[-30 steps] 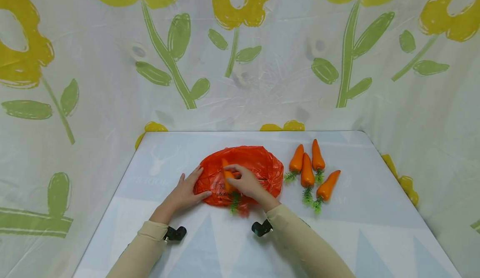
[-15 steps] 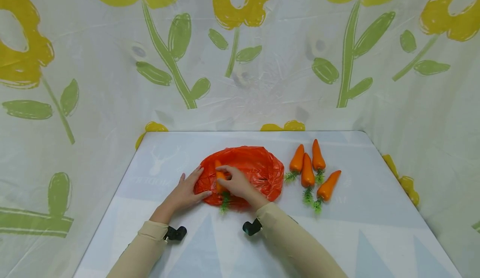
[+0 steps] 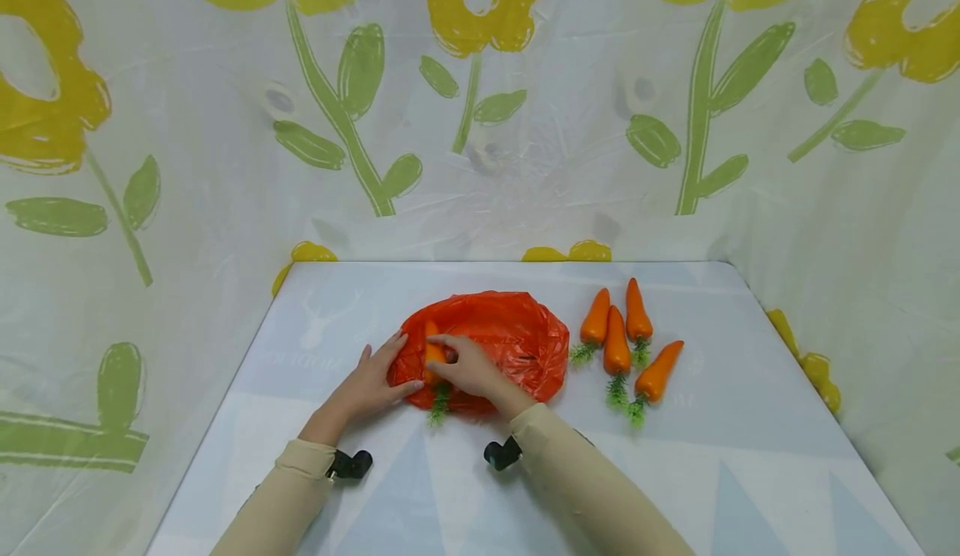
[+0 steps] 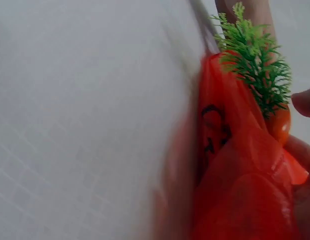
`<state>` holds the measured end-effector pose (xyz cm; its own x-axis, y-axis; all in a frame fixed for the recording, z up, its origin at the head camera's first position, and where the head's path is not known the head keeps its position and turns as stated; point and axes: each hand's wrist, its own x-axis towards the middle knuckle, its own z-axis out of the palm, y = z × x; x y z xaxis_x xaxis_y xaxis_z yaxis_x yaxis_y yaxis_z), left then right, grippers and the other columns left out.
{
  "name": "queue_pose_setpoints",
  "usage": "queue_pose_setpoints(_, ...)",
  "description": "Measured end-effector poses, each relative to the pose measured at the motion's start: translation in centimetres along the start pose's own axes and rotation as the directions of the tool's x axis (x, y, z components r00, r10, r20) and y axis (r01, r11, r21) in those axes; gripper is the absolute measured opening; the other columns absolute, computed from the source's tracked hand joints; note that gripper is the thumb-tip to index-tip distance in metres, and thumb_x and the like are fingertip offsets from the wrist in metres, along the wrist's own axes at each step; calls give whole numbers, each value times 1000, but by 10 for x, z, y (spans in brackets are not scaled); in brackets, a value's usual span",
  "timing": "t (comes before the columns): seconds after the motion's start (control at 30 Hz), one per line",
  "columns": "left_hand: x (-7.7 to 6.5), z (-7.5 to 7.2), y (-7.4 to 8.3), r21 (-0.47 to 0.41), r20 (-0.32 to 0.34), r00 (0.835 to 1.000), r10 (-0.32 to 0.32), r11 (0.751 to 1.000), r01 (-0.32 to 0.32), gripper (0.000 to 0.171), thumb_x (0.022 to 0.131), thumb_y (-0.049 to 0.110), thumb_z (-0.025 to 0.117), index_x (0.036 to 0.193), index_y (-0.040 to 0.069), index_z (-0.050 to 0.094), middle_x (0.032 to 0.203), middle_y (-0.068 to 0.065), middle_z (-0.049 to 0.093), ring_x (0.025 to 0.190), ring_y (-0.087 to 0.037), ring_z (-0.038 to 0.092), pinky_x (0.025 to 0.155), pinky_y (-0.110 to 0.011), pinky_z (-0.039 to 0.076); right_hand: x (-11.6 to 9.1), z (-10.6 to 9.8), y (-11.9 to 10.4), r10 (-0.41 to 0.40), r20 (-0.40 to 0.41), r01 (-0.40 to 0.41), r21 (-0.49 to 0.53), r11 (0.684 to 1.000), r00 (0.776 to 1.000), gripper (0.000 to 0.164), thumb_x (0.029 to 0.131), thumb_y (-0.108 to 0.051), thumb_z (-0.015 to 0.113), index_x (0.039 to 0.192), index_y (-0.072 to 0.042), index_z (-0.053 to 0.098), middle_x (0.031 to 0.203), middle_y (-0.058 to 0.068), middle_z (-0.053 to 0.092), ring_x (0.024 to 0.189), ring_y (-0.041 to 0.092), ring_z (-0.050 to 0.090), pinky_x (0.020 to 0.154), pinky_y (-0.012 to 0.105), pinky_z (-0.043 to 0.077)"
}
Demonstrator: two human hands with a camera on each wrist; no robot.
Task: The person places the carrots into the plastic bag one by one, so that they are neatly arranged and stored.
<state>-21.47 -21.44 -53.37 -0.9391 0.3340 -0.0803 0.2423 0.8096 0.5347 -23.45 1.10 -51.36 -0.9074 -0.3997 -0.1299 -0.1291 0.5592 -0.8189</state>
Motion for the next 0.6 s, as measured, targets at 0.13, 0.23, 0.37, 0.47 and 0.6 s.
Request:
queue_pose_setpoints(0.13, -1, -2, -1, -8, 5, 1000, 11, 1000, -11, 99, 89, 57, 71, 160, 4, 28, 167, -15, 25, 152, -40, 24, 122, -62, 4, -2, -5, 1, 3, 65, -3, 2, 1000, 998, 55, 95, -33, 69, 148, -27, 55, 127, 2, 59, 102, 20, 55, 88, 35, 55)
queue_pose_setpoints(0.23, -2, -2, -3, -14, 12, 1000, 11, 1000, -10, 103, 86, 59, 73, 161, 5, 27, 168, -13, 23, 152, -44, 20, 121, -64, 7, -3, -6, 2, -1, 90, 0, 5, 1000, 996, 57, 95, -33, 70, 150, -29, 53, 131, 1, 59, 104, 19, 56, 92, 37, 55)
queue_pose_setpoints(0.37, -3, -3, -4, -45, 26, 1000, -10, 999, 11, 107, 81, 60, 77, 162, 10, 27, 168, -10, 22, 150, -54, 12, 116, -72, 18, -3, -6, 3, -16, 85, 16, 0, 1000, 996, 57, 95, -35, 72, 148, -28, 55, 130, 0, 61, 105, 17, 58, 92, 36, 55)
queue_pose_setpoints(0.47, -4, -4, -3, -66, 38, 999, -25, 997, 27, 109, 79, 58, 80, 163, 14, 26, 169, -9, 22, 148, -59, 7, 111, -76, 22, -3, -5, 4, -24, 80, 24, -8, 1000, 997, 57, 95, -36, 73, 148, -28, 55, 124, -1, 62, 103, 17, 58, 90, 33, 55)
queue_pose_setpoints(0.6, -3, -4, -4, -55, 44, 999, -21, 998, 23, 111, 78, 58, 82, 163, 15, 25, 169, -8, 22, 148, -59, 7, 112, -75, 23, -3, -4, 5, -35, 77, 36, -13, 999, 996, 58, 94, -39, 73, 148, -29, 55, 115, -3, 61, 99, 16, 56, 84, 30, 53)
